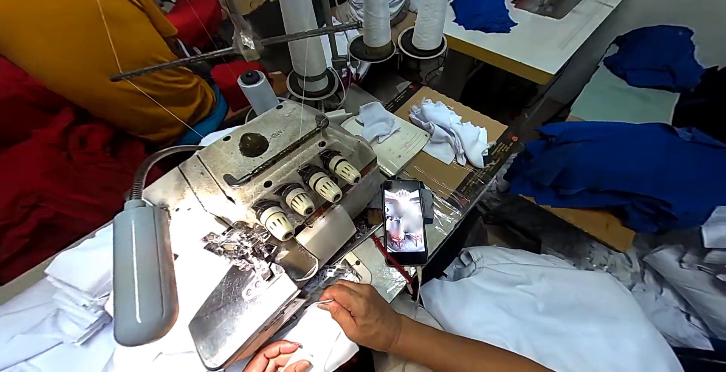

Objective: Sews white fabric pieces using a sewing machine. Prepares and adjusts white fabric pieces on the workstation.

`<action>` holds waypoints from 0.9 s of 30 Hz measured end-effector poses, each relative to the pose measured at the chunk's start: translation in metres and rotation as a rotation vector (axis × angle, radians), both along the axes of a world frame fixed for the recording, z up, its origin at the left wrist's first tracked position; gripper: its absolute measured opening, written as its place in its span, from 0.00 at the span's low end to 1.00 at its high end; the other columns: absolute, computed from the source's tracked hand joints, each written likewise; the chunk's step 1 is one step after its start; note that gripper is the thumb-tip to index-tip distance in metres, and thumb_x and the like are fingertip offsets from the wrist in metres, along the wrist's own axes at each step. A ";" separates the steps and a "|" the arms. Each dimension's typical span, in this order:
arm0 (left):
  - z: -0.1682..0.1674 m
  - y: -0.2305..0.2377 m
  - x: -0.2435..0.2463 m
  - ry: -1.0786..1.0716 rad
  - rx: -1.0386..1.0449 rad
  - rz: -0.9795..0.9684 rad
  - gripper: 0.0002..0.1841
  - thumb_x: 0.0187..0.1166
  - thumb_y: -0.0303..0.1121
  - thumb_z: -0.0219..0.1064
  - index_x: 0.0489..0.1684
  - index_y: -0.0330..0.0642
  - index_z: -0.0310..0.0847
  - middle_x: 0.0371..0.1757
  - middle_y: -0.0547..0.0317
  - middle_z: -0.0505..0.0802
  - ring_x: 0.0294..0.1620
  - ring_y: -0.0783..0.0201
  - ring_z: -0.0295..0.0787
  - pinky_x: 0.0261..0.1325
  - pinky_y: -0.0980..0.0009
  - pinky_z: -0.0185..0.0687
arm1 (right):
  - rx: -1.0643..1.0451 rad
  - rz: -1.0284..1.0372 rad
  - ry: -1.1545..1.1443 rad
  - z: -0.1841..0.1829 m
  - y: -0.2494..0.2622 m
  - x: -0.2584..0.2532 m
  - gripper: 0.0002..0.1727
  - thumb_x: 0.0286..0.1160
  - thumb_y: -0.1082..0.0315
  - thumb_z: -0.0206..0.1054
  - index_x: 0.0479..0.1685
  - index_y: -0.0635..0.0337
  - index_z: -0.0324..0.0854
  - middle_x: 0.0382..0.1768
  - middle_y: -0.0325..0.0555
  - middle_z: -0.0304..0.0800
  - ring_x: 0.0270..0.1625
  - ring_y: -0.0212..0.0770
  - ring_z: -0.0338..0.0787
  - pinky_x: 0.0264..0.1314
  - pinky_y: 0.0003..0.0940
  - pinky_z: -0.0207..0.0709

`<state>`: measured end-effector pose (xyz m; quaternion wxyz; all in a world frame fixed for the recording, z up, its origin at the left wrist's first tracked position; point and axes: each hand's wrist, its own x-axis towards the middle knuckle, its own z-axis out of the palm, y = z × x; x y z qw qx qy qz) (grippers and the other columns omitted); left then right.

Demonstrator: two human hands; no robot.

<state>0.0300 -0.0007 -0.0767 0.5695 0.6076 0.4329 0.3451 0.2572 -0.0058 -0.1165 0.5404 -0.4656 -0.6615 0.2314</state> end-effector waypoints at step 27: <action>-0.007 0.004 -0.007 0.013 0.143 -0.130 0.07 0.74 0.27 0.75 0.44 0.49 0.96 0.46 0.72 0.98 0.45 0.78 0.94 0.52 0.77 0.91 | 0.021 -0.010 -0.012 -0.003 -0.001 -0.001 0.10 0.83 0.71 0.61 0.44 0.68 0.87 0.37 0.54 0.91 0.40 0.44 0.93 0.44 0.35 0.87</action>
